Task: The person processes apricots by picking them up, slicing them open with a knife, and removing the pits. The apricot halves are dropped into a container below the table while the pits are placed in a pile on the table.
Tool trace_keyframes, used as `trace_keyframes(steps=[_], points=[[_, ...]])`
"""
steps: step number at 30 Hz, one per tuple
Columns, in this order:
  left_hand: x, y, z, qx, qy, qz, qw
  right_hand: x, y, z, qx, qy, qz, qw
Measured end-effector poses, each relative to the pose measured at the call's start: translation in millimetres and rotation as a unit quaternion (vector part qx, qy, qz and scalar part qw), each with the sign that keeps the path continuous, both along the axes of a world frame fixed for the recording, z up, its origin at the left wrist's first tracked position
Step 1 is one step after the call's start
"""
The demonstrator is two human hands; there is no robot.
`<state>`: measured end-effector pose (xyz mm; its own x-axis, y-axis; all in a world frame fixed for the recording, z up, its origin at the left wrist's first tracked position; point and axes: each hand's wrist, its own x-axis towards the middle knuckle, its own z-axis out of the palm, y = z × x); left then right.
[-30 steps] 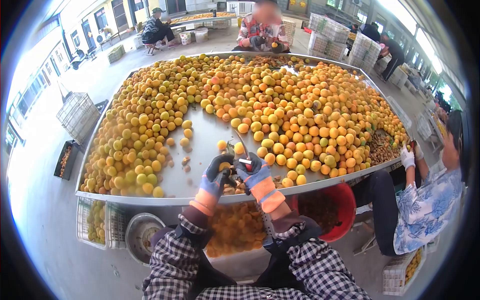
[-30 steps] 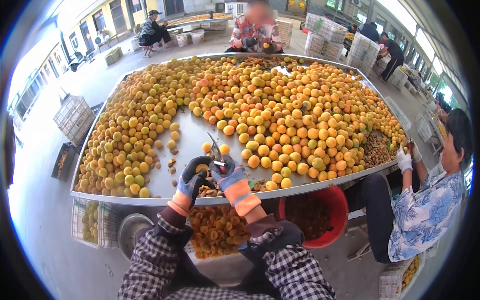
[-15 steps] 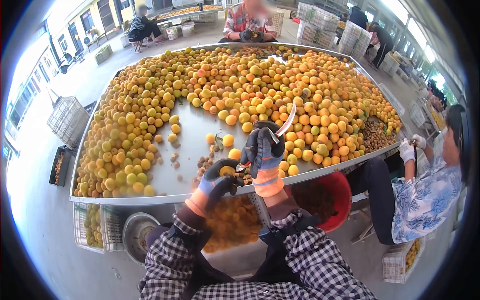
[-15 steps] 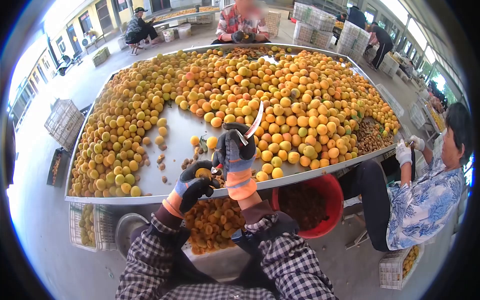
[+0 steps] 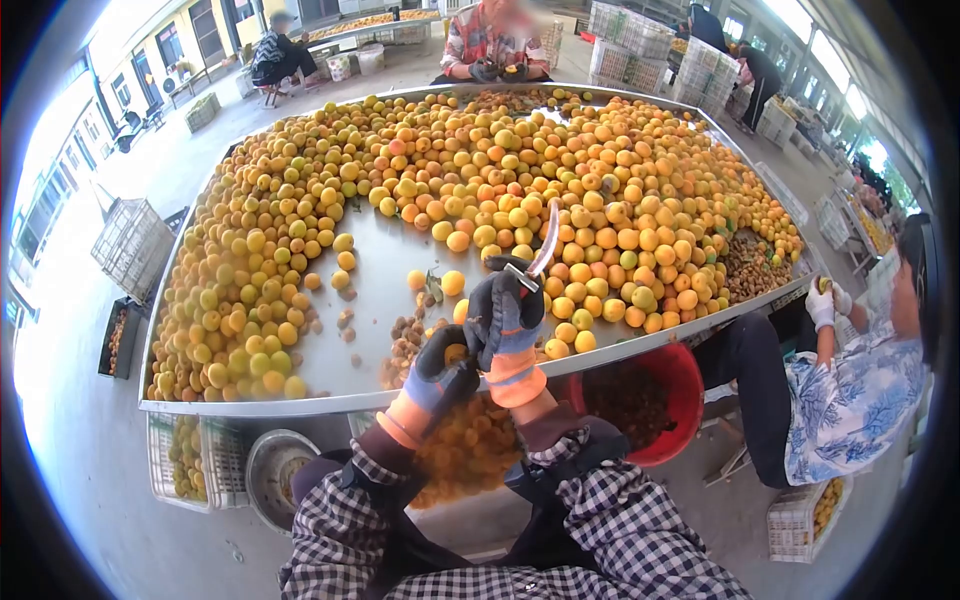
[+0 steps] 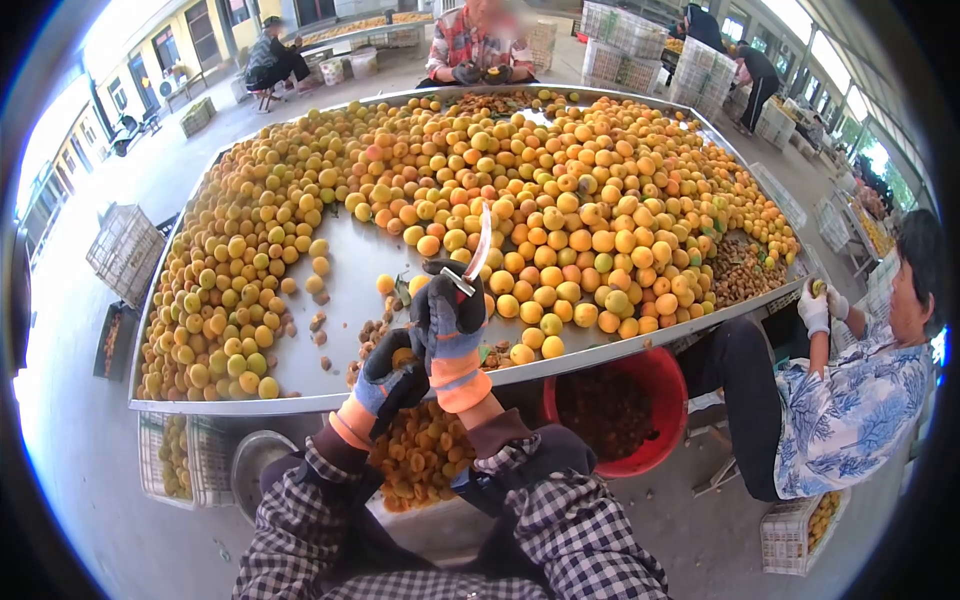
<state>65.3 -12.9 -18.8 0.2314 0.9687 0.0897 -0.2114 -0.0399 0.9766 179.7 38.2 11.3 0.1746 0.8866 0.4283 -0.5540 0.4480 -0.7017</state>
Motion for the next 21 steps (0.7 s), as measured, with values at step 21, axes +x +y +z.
trace_keyframes(steps=[21], points=[[-27,30,-48,0.108,0.306,0.176,0.93,18,26,6,-0.269,-0.006,-0.068,0.961]])
